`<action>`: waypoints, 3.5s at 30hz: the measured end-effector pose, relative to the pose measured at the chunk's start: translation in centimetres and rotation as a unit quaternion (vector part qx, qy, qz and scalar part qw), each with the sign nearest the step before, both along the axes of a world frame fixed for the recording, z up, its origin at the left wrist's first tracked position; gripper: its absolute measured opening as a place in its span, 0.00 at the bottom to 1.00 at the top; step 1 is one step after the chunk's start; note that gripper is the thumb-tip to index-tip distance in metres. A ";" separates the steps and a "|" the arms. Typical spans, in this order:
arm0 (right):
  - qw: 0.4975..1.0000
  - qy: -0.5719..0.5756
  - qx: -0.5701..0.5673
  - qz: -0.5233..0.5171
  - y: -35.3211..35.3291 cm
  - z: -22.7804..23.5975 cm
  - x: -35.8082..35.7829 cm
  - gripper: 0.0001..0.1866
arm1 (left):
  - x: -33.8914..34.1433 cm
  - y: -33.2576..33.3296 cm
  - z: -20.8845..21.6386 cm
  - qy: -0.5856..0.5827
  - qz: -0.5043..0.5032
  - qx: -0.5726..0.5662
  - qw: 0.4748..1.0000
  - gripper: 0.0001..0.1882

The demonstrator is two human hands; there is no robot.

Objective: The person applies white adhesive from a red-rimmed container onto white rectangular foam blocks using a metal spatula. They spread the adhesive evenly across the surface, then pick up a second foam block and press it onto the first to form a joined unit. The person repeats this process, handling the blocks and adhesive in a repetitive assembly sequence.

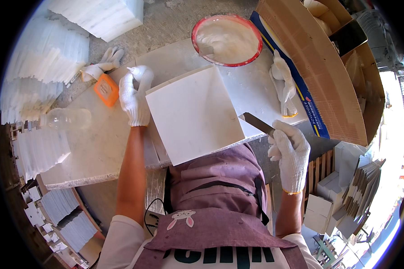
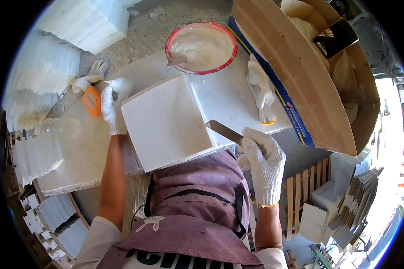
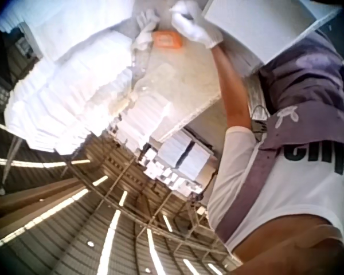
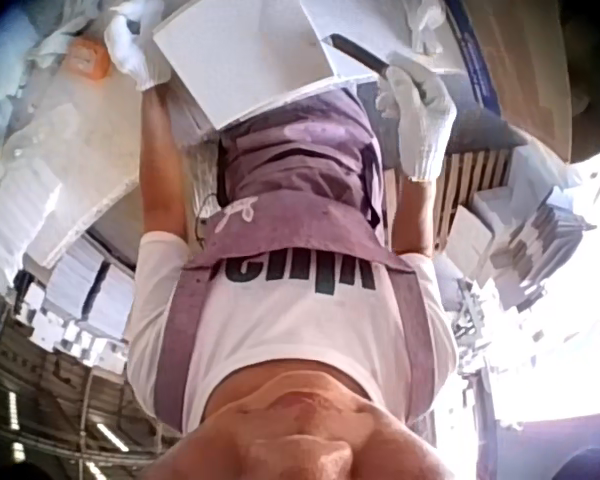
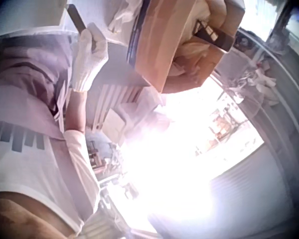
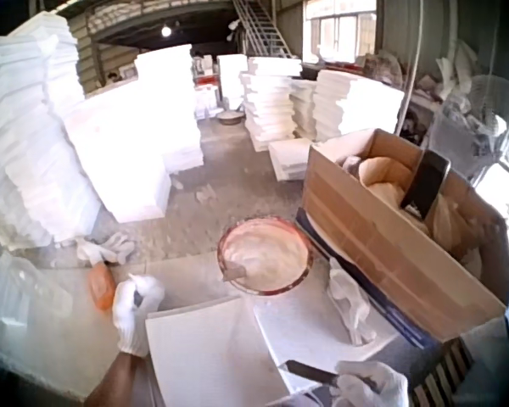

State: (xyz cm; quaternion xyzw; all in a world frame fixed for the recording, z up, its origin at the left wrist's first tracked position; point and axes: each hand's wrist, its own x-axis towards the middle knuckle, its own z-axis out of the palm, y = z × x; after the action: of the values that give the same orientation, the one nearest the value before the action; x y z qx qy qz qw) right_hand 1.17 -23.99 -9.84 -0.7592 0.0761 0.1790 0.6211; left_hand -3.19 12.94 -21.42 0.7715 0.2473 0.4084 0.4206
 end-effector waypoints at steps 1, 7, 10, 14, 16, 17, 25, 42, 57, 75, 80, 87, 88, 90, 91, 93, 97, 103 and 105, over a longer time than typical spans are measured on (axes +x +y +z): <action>1.000 0.006 0.004 -0.010 -0.2 0.0 -0.7 0.13 | -0.1 0.1 -0.1 -0.010 -0.003 -0.039 0.999 0.14; 0.999 0.011 0.028 -0.045 -0.2 -0.5 -2.7 0.13 | -0.2 -0.1 0.5 0.004 -0.011 -0.089 0.996 0.12; 0.998 -0.017 0.036 -0.055 0.4 -0.5 -2.8 0.12 | -0.2 -0.1 0.4 -0.012 -0.021 -0.086 0.996 0.11; 0.996 -0.070 0.018 -0.054 1.4 -0.7 -2.7 0.13 | -0.2 0.1 0.2 -0.034 -0.032 -0.099 0.994 0.11; 0.994 -0.091 0.017 -0.057 1.7 -1.2 -2.9 0.13 | -0.1 0.0 0.3 -0.023 -0.030 -0.068 0.997 0.11; 0.993 -0.101 0.017 -0.057 1.9 -1.4 -3.1 0.13 | -0.1 0.0 0.2 -0.021 -0.028 -0.049 0.998 0.11; 0.984 -0.169 -0.029 -0.046 2.4 -2.1 -3.7 0.12 | -0.2 0.6 -0.4 0.007 -0.015 -0.022 1.000 0.11; 0.957 0.052 0.280 -0.057 -0.4 -2.6 -3.1 0.26 | -1.5 -5.7 7.1 -0.163 0.021 -0.183 0.969 0.17; 0.864 0.198 0.463 -0.003 -1.7 -4.7 -3.1 0.14 | -0.5 -9.1 8.6 -0.122 -0.064 -0.226 0.964 0.18; 0.984 -0.031 0.036 0.170 -0.8 0.2 0.0 0.20 | -1.7 -13.3 11.9 -0.023 -0.181 -0.260 0.948 0.21; 0.900 -0.355 -0.140 0.210 0.6 -1.5 1.0 0.21 | -1.6 -12.9 10.4 -0.048 -0.191 -0.255 0.947 0.19; 0.868 -0.379 -0.175 0.269 2.3 -1.8 1.8 0.23 | -1.3 -13.3 10.8 -0.047 -0.213 -0.233 0.948 0.18; 0.864 -0.379 -0.180 0.277 2.4 -2.0 1.8 0.23 | -1.3 -13.3 10.6 -0.066 -0.221 -0.240 0.943 0.17; 0.866 -0.359 -0.198 0.287 2.3 -1.8 2.0 0.22 | -1.2 -13.4 10.6 -0.083 -0.226 -0.250 0.938 0.17; 0.866 -0.349 -0.207 0.292 2.2 -1.7 2.0 0.22 | -1.2 -13.4 10.7 -0.081 -0.224 -0.253 0.938 0.17; 0.865 -0.341 -0.217 0.297 1.8 -1.4 1.9 0.21 | -1.2 -13.5 10.7 -0.079 -0.218 -0.260 0.938 0.17; 0.856 -0.329 -0.248 0.312 0.3 -0.5 1.5 0.21 | -1.5 -13.2 10.5 -0.042 -0.204 -0.256 0.944 0.18; 0.888 -0.355 -0.154 0.250 -0.7 -1.0 1.1 0.21 | -1.8 -13.1 10.4 -0.025 -0.190 -0.252 0.949 0.19; 0.888 -0.363 -0.145 0.241 -0.2 -1.3 1.3 0.21 | -1.7 -13.2 10.3 -0.027 -0.192 -0.251 0.948 0.19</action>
State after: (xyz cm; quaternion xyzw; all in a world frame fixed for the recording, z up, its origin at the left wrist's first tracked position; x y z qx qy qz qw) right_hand 2.47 -24.22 -11.11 -0.8476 -0.3154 0.0219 0.4260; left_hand -4.91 -0.24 -11.10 0.6624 0.1773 0.2655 0.6777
